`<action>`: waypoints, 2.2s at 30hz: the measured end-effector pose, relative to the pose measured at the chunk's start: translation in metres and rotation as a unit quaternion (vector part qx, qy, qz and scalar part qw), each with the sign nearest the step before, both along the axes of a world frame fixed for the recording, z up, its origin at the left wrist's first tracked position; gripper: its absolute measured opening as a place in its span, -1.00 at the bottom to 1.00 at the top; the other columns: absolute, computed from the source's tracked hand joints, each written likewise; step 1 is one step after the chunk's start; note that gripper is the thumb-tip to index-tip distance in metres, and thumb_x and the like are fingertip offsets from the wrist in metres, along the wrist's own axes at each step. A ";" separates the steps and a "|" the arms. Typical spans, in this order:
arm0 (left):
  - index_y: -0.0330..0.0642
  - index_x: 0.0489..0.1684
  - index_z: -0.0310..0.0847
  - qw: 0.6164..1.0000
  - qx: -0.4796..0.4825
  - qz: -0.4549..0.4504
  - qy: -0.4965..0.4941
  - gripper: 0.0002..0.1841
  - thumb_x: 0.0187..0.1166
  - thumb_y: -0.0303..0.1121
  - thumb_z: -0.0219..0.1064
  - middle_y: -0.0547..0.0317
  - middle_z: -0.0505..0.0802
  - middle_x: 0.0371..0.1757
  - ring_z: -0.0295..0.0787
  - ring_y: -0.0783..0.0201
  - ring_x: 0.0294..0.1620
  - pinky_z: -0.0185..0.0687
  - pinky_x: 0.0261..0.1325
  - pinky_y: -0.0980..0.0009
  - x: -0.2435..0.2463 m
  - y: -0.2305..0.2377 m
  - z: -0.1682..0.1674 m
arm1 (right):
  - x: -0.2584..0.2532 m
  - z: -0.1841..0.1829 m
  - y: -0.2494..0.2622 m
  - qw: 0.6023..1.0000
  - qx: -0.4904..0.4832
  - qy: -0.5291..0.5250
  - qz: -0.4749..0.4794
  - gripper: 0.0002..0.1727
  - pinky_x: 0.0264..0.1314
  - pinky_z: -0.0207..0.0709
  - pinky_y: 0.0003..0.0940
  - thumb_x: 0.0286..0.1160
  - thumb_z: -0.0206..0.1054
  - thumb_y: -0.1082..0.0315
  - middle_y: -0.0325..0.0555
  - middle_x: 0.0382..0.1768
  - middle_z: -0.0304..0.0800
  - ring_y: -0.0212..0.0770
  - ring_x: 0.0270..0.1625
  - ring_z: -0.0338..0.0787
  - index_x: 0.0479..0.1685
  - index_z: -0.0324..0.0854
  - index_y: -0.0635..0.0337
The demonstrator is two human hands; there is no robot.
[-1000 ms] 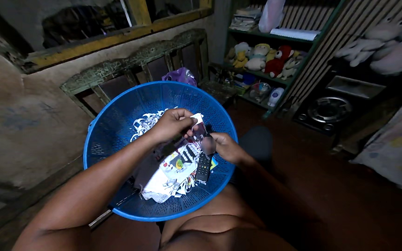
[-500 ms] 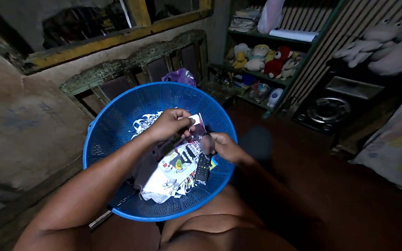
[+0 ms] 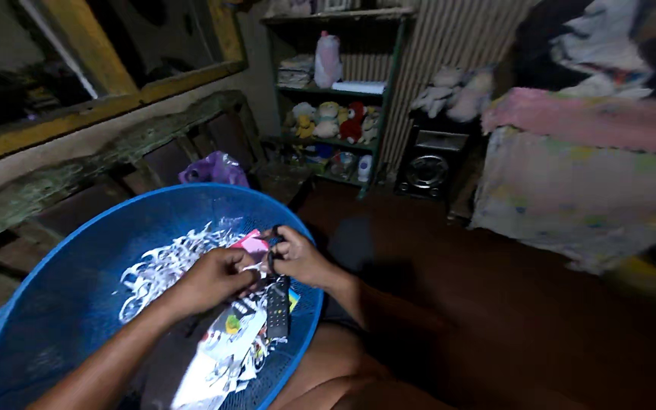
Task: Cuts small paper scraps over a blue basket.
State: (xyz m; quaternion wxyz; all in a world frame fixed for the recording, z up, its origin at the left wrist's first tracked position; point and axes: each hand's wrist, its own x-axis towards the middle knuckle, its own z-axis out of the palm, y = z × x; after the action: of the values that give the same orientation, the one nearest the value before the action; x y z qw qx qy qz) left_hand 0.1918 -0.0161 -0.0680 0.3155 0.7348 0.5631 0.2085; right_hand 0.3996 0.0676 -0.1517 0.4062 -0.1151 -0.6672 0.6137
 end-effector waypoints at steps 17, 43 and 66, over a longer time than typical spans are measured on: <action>-0.17 -0.14 0.79 0.987 0.067 0.085 -0.116 -0.84 0.59 -0.27 0.42 0.05 0.90 -0.36 0.86 0.17 -0.46 0.88 -0.32 0.25 -0.013 0.001 0.003 | -0.001 0.003 -0.007 0.999 0.031 0.001 -0.019 -0.33 0.02 0.78 -0.23 0.46 0.52 0.36 0.05 -0.11 0.82 -0.20 -0.14 0.84 0.49 0.31 0.42; -0.34 -0.09 0.72 0.971 0.036 0.105 -0.210 -0.85 0.71 -0.40 0.32 -0.03 0.90 -0.29 0.81 0.22 -0.46 0.79 -0.35 0.35 -0.011 -0.008 0.026 | 0.000 -0.003 -0.003 0.981 0.078 -0.130 0.119 -0.54 0.07 0.68 -0.34 0.80 0.15 0.00 -0.15 -0.22 0.80 -0.33 -0.10 0.78 -0.09 0.69 0.27; -0.32 -0.08 0.74 0.972 0.007 0.086 -0.219 -0.84 0.72 -0.39 0.31 -0.02 0.89 -0.30 0.79 0.26 -0.48 0.75 -0.37 0.39 -0.009 -0.009 0.030 | 0.002 -0.003 -0.001 0.988 0.059 -0.083 0.118 -0.58 0.05 0.70 -0.29 0.82 0.13 0.12 -0.17 -0.34 0.79 -0.30 -0.18 0.78 -0.22 0.71 0.28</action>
State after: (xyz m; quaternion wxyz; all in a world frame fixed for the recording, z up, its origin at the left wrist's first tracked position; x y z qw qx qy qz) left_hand 0.1830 -0.0250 -0.0378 0.4070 0.6219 0.5404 0.3944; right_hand 0.4012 0.0669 -0.1551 0.2805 -0.0615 -0.7426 0.6050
